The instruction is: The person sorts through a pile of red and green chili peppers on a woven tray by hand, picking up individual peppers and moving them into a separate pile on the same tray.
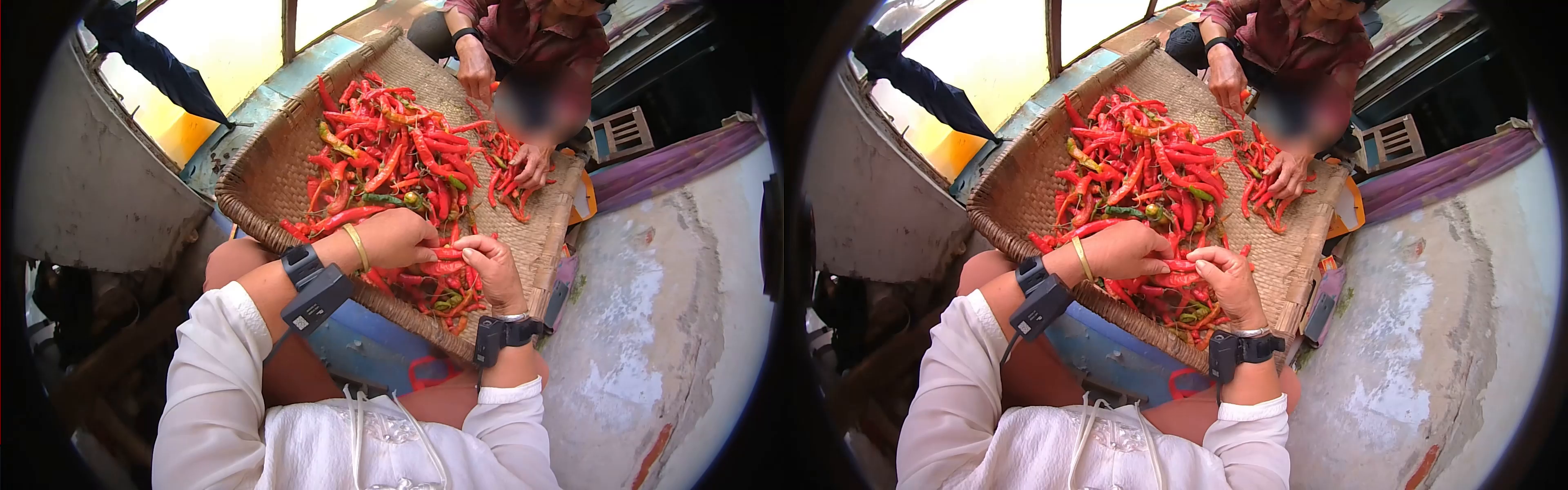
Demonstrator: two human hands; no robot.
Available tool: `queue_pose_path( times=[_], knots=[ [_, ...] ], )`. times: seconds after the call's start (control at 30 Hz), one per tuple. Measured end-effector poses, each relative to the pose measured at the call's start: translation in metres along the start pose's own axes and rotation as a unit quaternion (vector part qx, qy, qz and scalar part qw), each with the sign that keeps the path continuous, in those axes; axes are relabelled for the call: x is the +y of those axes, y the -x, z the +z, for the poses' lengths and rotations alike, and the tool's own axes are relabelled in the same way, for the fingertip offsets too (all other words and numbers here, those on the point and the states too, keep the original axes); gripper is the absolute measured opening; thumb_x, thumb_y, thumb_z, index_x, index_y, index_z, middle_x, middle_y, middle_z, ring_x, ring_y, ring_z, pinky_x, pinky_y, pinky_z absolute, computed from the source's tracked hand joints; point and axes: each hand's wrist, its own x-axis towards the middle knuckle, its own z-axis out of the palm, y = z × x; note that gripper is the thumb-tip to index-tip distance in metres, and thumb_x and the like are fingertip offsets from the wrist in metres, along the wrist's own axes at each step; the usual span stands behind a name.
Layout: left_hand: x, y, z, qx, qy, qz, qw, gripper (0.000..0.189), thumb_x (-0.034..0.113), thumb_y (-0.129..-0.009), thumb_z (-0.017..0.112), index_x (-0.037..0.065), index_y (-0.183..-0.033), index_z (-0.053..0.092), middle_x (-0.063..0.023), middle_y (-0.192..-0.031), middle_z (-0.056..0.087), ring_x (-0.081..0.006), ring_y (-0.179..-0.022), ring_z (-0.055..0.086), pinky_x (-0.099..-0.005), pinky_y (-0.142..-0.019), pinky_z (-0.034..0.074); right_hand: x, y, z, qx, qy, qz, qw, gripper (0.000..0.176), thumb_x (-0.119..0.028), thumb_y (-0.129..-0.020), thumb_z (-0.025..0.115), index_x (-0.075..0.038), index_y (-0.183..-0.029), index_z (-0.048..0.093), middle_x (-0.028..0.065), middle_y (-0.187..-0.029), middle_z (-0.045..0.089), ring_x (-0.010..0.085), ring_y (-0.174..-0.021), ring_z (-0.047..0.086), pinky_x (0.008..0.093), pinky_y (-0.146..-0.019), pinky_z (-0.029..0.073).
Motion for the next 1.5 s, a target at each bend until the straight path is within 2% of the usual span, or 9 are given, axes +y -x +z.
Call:
queue_pose_path(
  times=[0.27,0.43,0.5,0.57,0.67,1.0,1.23,1.33,1.5],
  knots=[
    [-0.010,0.001,0.000,0.080,-0.153,-0.041,0.984,0.015,0.019,-0.072,0.059,0.008,-0.082,0.062,-0.0112,-0.071,0.061,-0.0297,-0.070,0.059,-0.0404,-0.064,0.046,0.001,0.003,-0.051,0.024,-0.116,-0.018,0.993,0.018,-0.005,-0.082,0.053,0.001,-0.099,0.058,0.0071,-0.086,0.062,0.0115,-0.078,0.059,0.0243,-0.073,0.047],
    [-0.016,0.002,0.005,0.091,-0.191,-0.045,0.976,0.010,0.017,-0.071,0.056,0.009,-0.072,0.062,-0.0115,-0.066,0.059,-0.0305,-0.067,0.059,-0.0417,-0.059,0.046,-0.011,-0.007,-0.048,0.227,-0.216,-0.055,0.948,0.033,-0.012,-0.083,0.058,-0.001,-0.113,0.052,0.0103,-0.086,0.061,0.0158,-0.080,0.059,0.0273,-0.068,0.048],
    [-0.018,0.001,0.008,0.061,-0.200,-0.039,0.977,0.011,0.019,-0.071,0.057,0.009,-0.072,0.062,-0.0116,-0.065,0.059,-0.0304,-0.067,0.059,-0.0414,-0.059,0.046,0.013,-0.012,-0.050,0.271,-0.070,0.000,0.960,0.039,-0.017,-0.080,0.061,-0.004,-0.115,0.052,0.0112,-0.092,0.059,0.0151,-0.086,0.057,0.0264,-0.068,0.048],
    [-0.016,-0.001,0.009,0.033,-0.209,-0.034,0.977,0.012,0.020,-0.072,0.057,0.009,-0.073,0.062,-0.0116,-0.065,0.059,-0.0302,-0.067,0.059,-0.0411,-0.059,0.046,0.029,-0.015,-0.033,0.134,0.281,-0.008,0.950,0.039,-0.018,-0.074,0.065,-0.004,-0.110,0.056,0.0115,-0.091,0.059,0.0170,-0.087,0.057,0.0271,-0.068,0.046],
    [-0.007,-0.003,0.016,0.004,-0.202,-0.070,0.977,0.017,0.026,-0.073,0.059,0.010,-0.074,0.063,-0.0109,-0.066,0.059,-0.0294,-0.068,0.060,-0.0403,-0.059,0.047,0.014,-0.016,0.000,-0.016,0.376,-0.060,0.925,0.035,-0.015,-0.071,0.065,-0.005,-0.103,0.059,0.0115,-0.087,0.060,0.0203,-0.079,0.059,0.0290,-0.069,0.046],
    [0.002,-0.004,0.025,-0.027,-0.171,-0.050,0.984,0.021,0.029,-0.073,0.059,0.009,-0.075,0.063,-0.0112,-0.067,0.059,-0.0295,-0.067,0.059,-0.0404,-0.059,0.047,0.011,-0.009,0.003,-0.112,0.150,0.036,0.982,0.016,-0.007,-0.078,0.058,0.000,-0.092,0.062,-0.0024,-0.072,0.058,0.0044,-0.060,0.050,0.0202,-0.055,0.042],
    [-0.002,-0.005,0.029,-0.045,-0.140,-0.047,0.988,0.022,0.027,-0.073,0.056,0.006,-0.072,0.062,-0.0133,-0.071,0.061,-0.0312,-0.071,0.060,-0.0415,-0.064,0.048,0.020,-0.015,-0.061,0.190,-0.208,-0.013,0.959,0.047,-0.017,-0.085,0.055,-0.002,-0.126,0.038,0.0040,-0.075,0.057,0.0072,-0.060,0.054,0.0189,-0.048,0.044],
    [0.001,-0.002,0.027,-0.091,-0.141,-0.027,0.986,0.020,0.027,-0.075,0.059,0.007,-0.074,0.063,-0.0129,-0.069,0.060,-0.0312,-0.068,0.058,-0.0412,-0.060,0.046,0.039,-0.018,-0.063,0.243,0.213,0.110,0.940,0.047,-0.025,-0.081,0.060,0.002,-0.117,0.046,0.0054,-0.068,0.058,0.0096,-0.060,0.057,0.0224,-0.046,0.045],
    [-0.002,0.007,0.041,-0.198,-0.108,0.025,0.974,0.023,0.031,-0.076,0.058,0.010,-0.081,0.066,-0.0122,-0.071,0.061,-0.0306,-0.071,0.059,-0.0396,-0.064,0.046,0.062,-0.025,-0.033,0.065,0.367,0.177,0.911,0.031,-0.033,-0.073,0.065,-0.003,-0.080,0.061,0.0087,-0.065,0.060,0.0191,-0.064,0.060,0.0317,-0.054,0.046]
  ],
)
